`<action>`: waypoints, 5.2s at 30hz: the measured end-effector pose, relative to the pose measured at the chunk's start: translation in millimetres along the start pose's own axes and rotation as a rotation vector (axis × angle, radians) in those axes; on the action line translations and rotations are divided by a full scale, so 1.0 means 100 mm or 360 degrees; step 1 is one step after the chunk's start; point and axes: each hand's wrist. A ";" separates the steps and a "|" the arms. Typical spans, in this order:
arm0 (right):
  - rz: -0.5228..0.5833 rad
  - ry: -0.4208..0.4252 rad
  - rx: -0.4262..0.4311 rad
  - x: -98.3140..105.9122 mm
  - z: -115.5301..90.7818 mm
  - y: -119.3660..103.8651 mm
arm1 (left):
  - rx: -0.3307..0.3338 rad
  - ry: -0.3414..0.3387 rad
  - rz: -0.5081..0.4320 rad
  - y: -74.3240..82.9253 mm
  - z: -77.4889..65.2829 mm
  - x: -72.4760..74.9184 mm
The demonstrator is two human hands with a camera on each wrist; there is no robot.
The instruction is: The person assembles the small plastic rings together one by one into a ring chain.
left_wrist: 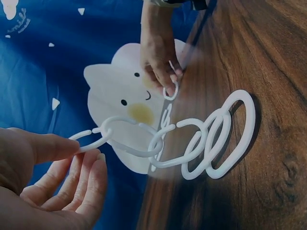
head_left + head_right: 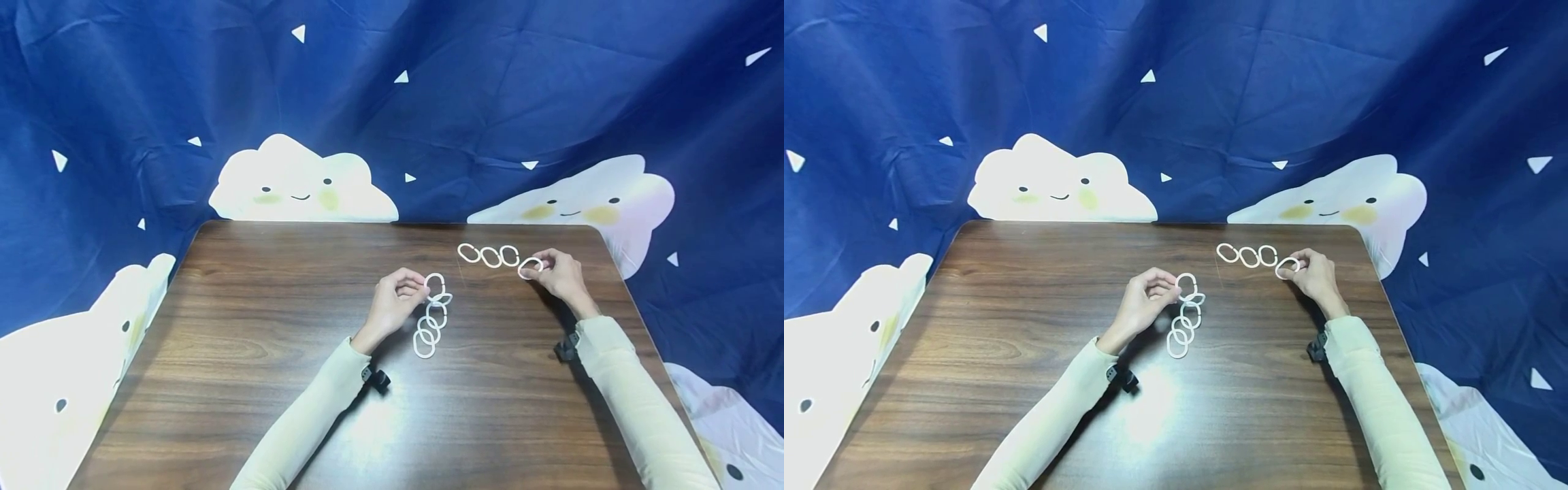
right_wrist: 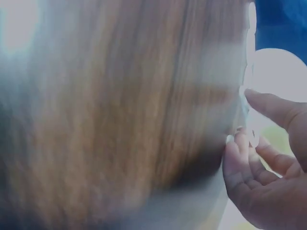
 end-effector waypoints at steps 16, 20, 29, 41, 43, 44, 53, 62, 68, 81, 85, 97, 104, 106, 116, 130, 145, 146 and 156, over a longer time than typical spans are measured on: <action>0.0341 -0.0244 0.0175 -0.06 -0.37 -0.38 | -0.0005 -0.0013 -0.0011 0.01 -0.02 0.01; 0.0481 -0.0295 0.0210 -0.12 -0.44 -0.51 | -0.0013 -0.0015 -0.0015 0.02 -0.02 0.01; 0.0524 -0.0337 0.0337 -0.14 -0.63 -0.79 | -0.0010 -0.0023 -0.0006 0.04 -0.03 0.01; 0.0538 -0.0379 0.0402 -0.16 -0.77 -1.02 | 0.0005 -0.0035 -0.0001 0.05 -0.04 -0.02; 0.0554 -0.0376 0.0411 -0.17 -0.78 -1.05 | -0.0002 -0.0035 -0.0005 0.05 -0.05 -0.03; 0.0562 -0.0376 0.0412 -0.17 -0.79 -1.06 | -0.0004 -0.0033 -0.0004 0.04 -0.05 -0.03; 0.0765 -0.0411 0.0413 -0.20 -0.84 -1.17 | -0.0002 -0.0010 0.0008 0.04 -0.04 -0.03; 0.0932 -0.0496 0.0364 -0.28 -0.86 -1.24 | 0.0007 -0.0010 -0.0019 0.03 -0.06 -0.03; 0.0966 -0.0534 0.0344 -0.33 -0.88 -1.27 | -0.0003 -0.0020 -0.0020 0.03 -0.06 -0.03; 0.1029 -0.0588 0.0303 -0.43 -0.91 -1.34 | -0.0007 -0.0024 -0.0003 0.03 -0.06 -0.04; 0.1053 -0.0606 0.0320 -0.45 -0.92 -1.35 | 0.0012 -0.0013 -0.0026 0.02 -0.06 -0.04; 0.1074 -0.0614 0.0359 -0.49 -0.93 -1.35 | -0.0002 -0.0033 -0.0038 0.01 -0.07 -0.05; 0.1102 -0.0638 0.0336 -0.51 -0.93 -1.35 | 0.0001 -0.0057 -0.0046 0.00 -0.07 -0.04; 0.1119 -0.0658 0.0331 -0.51 -0.93 -1.35 | 0.0003 -0.0061 -0.0048 0.00 -0.07 -0.04; 0.1144 -0.0677 0.0338 -0.54 -0.93 -1.34 | -0.0002 -0.0074 -0.0039 0.01 -0.07 -0.05; 0.1042 -0.0554 0.0420 -0.52 -0.84 -1.39 | -0.0023 -0.0080 0.0088 0.00 -0.06 -0.06; 0.1057 -0.0477 0.0462 -0.49 -0.77 -1.44 | -0.0055 -0.0059 0.0117 0.01 -0.03 -0.06; 0.1062 -0.0476 0.0470 -0.49 -0.76 -1.44 | -0.0061 -0.0056 0.0124 0.01 -0.03 -0.06; 0.1077 -0.0483 0.0504 -0.45 -0.73 -1.47 | -0.0093 0.0008 0.0049 0.06 0.05 -0.03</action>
Point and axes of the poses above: each hand's wrist, its own z-axis towards the middle knuckle, its own x-axis out of the back of the hand, y = z × x, and after that the axes turned 9 degrees about -x, right-handed
